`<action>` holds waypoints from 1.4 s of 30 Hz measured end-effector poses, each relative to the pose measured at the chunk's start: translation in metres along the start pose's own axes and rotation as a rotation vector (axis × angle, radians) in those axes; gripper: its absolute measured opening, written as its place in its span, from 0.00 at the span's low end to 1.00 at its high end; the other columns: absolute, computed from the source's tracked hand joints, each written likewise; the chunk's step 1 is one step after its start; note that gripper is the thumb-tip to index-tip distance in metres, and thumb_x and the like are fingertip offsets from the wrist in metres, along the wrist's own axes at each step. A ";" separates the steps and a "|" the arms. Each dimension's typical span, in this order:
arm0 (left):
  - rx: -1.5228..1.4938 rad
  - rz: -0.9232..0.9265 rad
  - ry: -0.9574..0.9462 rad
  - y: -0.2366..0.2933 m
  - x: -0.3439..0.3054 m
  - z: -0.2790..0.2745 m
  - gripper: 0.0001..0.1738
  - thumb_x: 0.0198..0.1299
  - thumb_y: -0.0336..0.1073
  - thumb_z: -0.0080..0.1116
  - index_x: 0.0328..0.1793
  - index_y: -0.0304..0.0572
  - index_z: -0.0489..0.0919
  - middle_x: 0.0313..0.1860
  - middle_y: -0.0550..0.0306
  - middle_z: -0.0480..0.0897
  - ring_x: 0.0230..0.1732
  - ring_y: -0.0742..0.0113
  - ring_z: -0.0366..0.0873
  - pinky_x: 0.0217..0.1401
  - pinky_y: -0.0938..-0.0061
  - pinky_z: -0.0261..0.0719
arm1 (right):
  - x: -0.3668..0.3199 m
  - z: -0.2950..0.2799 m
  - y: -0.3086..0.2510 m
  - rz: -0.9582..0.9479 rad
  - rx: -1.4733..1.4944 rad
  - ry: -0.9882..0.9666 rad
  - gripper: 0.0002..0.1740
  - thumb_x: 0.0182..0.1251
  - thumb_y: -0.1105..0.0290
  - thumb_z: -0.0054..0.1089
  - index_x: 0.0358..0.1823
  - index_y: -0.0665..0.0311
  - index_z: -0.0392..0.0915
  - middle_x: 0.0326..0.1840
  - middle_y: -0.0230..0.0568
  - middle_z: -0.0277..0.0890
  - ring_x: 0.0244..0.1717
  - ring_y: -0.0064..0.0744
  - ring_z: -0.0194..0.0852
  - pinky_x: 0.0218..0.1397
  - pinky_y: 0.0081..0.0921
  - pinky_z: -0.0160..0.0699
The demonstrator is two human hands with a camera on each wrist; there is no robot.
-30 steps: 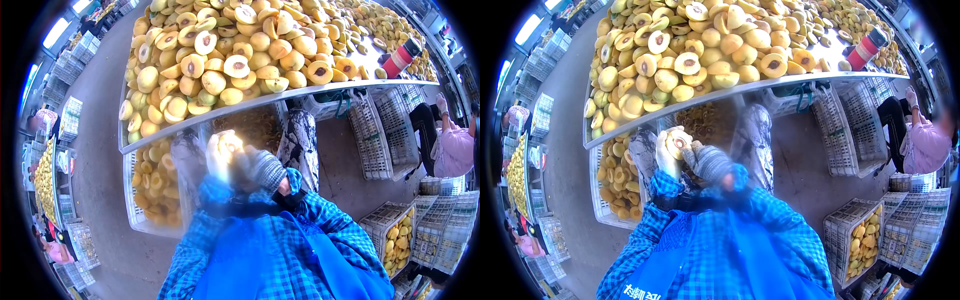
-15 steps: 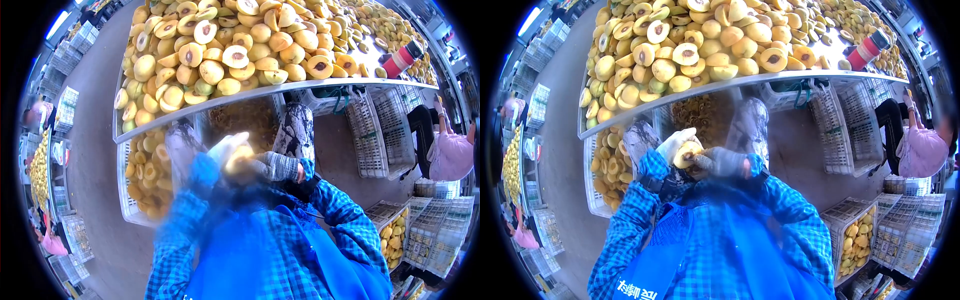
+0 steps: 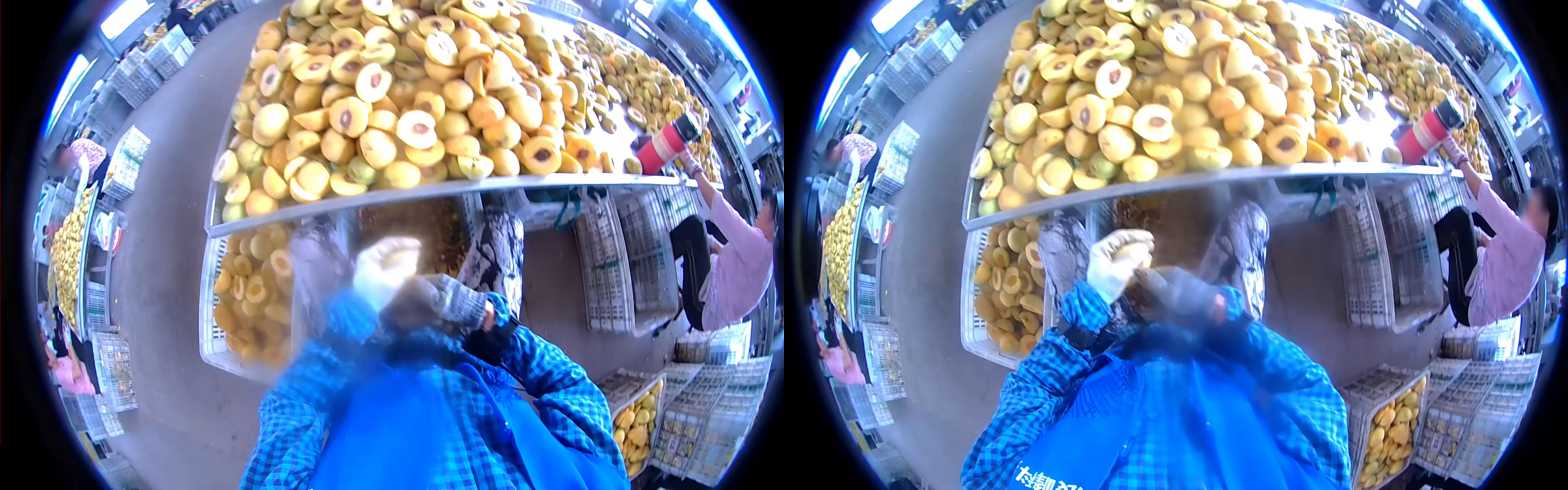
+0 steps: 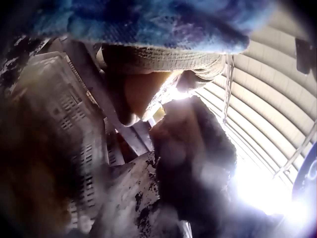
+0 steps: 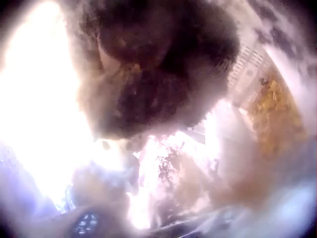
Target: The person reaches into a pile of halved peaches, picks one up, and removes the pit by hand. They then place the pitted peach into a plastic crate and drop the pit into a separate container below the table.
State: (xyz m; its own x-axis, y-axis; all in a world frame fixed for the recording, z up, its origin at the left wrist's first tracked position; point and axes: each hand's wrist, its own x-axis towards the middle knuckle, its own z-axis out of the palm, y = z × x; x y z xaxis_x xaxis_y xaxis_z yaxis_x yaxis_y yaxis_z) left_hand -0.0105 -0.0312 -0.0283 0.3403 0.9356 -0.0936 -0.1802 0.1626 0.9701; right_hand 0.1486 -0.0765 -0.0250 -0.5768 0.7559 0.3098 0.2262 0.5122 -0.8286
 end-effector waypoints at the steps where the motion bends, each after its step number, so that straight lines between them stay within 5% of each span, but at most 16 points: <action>1: 0.113 0.043 -0.026 0.000 -0.001 0.003 0.13 0.55 0.19 0.55 0.47 0.33 0.80 0.37 0.55 0.83 0.34 0.75 0.78 0.39 0.79 0.78 | 0.001 -0.011 -0.010 0.054 0.072 -0.075 0.14 0.65 0.68 0.57 0.47 0.67 0.71 0.35 0.43 0.76 0.33 0.37 0.78 0.36 0.34 0.77; 6: 0.370 0.156 -0.349 0.024 -0.008 0.005 0.12 0.55 0.22 0.58 0.47 0.35 0.80 0.41 0.55 0.83 0.41 0.74 0.79 0.46 0.79 0.77 | -0.006 -0.038 -0.037 0.379 0.313 -0.347 0.14 0.67 0.71 0.50 0.53 0.67 0.72 0.47 0.43 0.78 0.49 0.38 0.78 0.57 0.30 0.76; 9: 0.302 0.291 -0.345 0.034 -0.005 0.006 0.12 0.55 0.23 0.57 0.47 0.33 0.80 0.42 0.52 0.83 0.39 0.71 0.80 0.43 0.79 0.79 | -0.015 -0.013 -0.008 -0.100 -0.068 -0.096 0.16 0.71 0.63 0.47 0.50 0.69 0.74 0.38 0.40 0.76 0.37 0.29 0.74 0.40 0.25 0.74; 11: 0.091 0.263 -0.282 0.048 -0.006 0.009 0.12 0.55 0.23 0.56 0.46 0.31 0.79 0.41 0.51 0.83 0.37 0.70 0.80 0.41 0.78 0.79 | -0.015 0.000 0.002 -0.116 0.193 -0.006 0.20 0.74 0.58 0.43 0.49 0.68 0.74 0.33 0.39 0.75 0.29 0.26 0.73 0.32 0.23 0.75; 13: -0.293 0.073 -0.163 0.066 -0.013 0.014 0.11 0.55 0.20 0.55 0.45 0.28 0.79 0.39 0.49 0.82 0.35 0.69 0.80 0.39 0.78 0.78 | -0.008 0.012 -0.009 0.235 0.834 -0.062 0.20 0.74 0.56 0.42 0.49 0.66 0.73 0.35 0.37 0.74 0.30 0.26 0.73 0.34 0.23 0.76; 17: -0.293 0.108 0.287 0.063 -0.030 -0.009 0.10 0.60 0.26 0.52 0.47 0.30 0.78 0.39 0.44 0.82 0.33 0.64 0.80 0.35 0.73 0.82 | 0.018 0.045 -0.036 0.579 1.425 0.183 0.18 0.73 0.54 0.45 0.46 0.62 0.72 0.40 0.30 0.73 0.33 0.19 0.73 0.35 0.18 0.77; 19: 0.639 0.597 0.526 0.059 -0.041 -0.058 0.10 0.61 0.28 0.53 0.46 0.32 0.77 0.41 0.45 0.81 0.38 0.59 0.81 0.38 0.69 0.83 | 0.021 0.057 -0.017 0.760 1.847 0.577 0.15 0.74 0.54 0.44 0.45 0.55 0.74 0.36 0.27 0.73 0.32 0.17 0.72 0.29 0.14 0.74; 21: -0.517 0.206 0.752 0.065 -0.065 -0.130 0.11 0.60 0.32 0.55 0.47 0.35 0.76 0.43 0.47 0.80 0.42 0.58 0.81 0.41 0.68 0.83 | 0.017 0.041 0.008 0.210 1.958 0.073 0.19 0.73 0.49 0.41 0.41 0.56 0.74 0.31 0.27 0.71 0.29 0.19 0.70 0.28 0.15 0.72; 22: -0.185 0.167 0.726 0.043 -0.084 -0.193 0.16 0.59 0.35 0.57 0.52 0.36 0.75 0.43 0.48 0.80 0.44 0.59 0.80 0.44 0.68 0.81 | 0.017 0.028 0.018 0.018 1.886 -0.188 0.23 0.73 0.46 0.40 0.39 0.57 0.74 0.28 0.28 0.70 0.26 0.20 0.69 0.27 0.16 0.70; 24: 0.851 0.078 0.766 0.043 -0.088 -0.224 0.25 0.57 0.42 0.59 0.59 0.40 0.73 0.49 0.47 0.77 0.51 0.55 0.76 0.52 0.62 0.76 | -0.014 0.036 0.047 0.844 1.085 0.165 0.23 0.73 0.46 0.39 0.39 0.57 0.74 0.23 0.29 0.69 0.19 0.23 0.66 0.21 0.20 0.66; 26: 1.876 0.181 0.761 0.093 -0.066 -0.216 0.36 0.51 0.51 0.60 0.66 0.48 0.68 0.64 0.41 0.67 0.63 0.41 0.64 0.66 0.47 0.61 | -0.026 0.063 0.095 0.879 1.007 0.185 0.23 0.72 0.46 0.40 0.37 0.56 0.75 0.20 0.28 0.68 0.16 0.22 0.65 0.18 0.20 0.63; 30: 2.053 0.716 0.468 0.177 0.070 -0.193 0.41 0.45 0.43 0.63 0.70 0.55 0.65 0.71 0.45 0.59 0.68 0.41 0.58 0.68 0.45 0.57 | -0.043 0.079 0.141 0.927 1.037 0.067 0.22 0.71 0.45 0.43 0.33 0.54 0.75 0.16 0.27 0.67 0.12 0.21 0.63 0.12 0.21 0.58; 34: 2.426 0.194 -0.238 0.193 0.195 -0.190 0.46 0.47 0.48 0.64 0.74 0.59 0.58 0.76 0.47 0.51 0.73 0.47 0.53 0.72 0.52 0.53 | 0.000 0.051 0.083 0.802 0.577 0.195 0.24 0.71 0.44 0.43 0.29 0.54 0.75 0.16 0.27 0.69 0.11 0.21 0.63 0.11 0.20 0.56; 37: 2.320 -0.045 -0.363 0.193 0.229 -0.184 0.40 0.43 0.44 0.67 0.67 0.55 0.67 0.66 0.51 0.68 0.67 0.48 0.63 0.68 0.55 0.62 | 0.010 0.036 0.056 0.780 0.600 0.249 0.23 0.71 0.45 0.43 0.28 0.54 0.74 0.16 0.26 0.69 0.10 0.21 0.62 0.11 0.18 0.57; 40: 1.691 0.314 0.089 0.183 0.195 -0.198 0.31 0.46 0.46 0.67 0.58 0.53 0.73 0.57 0.52 0.75 0.59 0.52 0.72 0.60 0.61 0.71 | 0.017 0.021 0.036 0.633 0.929 0.286 0.21 0.72 0.47 0.43 0.29 0.53 0.73 0.15 0.24 0.65 0.09 0.20 0.59 0.10 0.18 0.57; 42: 0.792 0.318 0.288 0.160 0.157 -0.186 0.23 0.50 0.33 0.66 0.54 0.44 0.74 0.50 0.53 0.79 0.51 0.61 0.78 0.54 0.70 0.78 | 0.027 0.012 0.027 0.648 0.973 0.308 0.18 0.73 0.50 0.42 0.31 0.54 0.71 0.15 0.23 0.63 0.10 0.18 0.57 0.11 0.17 0.56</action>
State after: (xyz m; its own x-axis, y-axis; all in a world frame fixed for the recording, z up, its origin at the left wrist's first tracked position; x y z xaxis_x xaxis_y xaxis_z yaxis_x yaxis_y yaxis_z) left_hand -0.1578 0.1999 0.0709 0.1193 0.9593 0.2561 0.4986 -0.2810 0.8200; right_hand 0.1295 -0.0472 -0.0448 -0.3334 0.8921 -0.3048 -0.3577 -0.4188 -0.8347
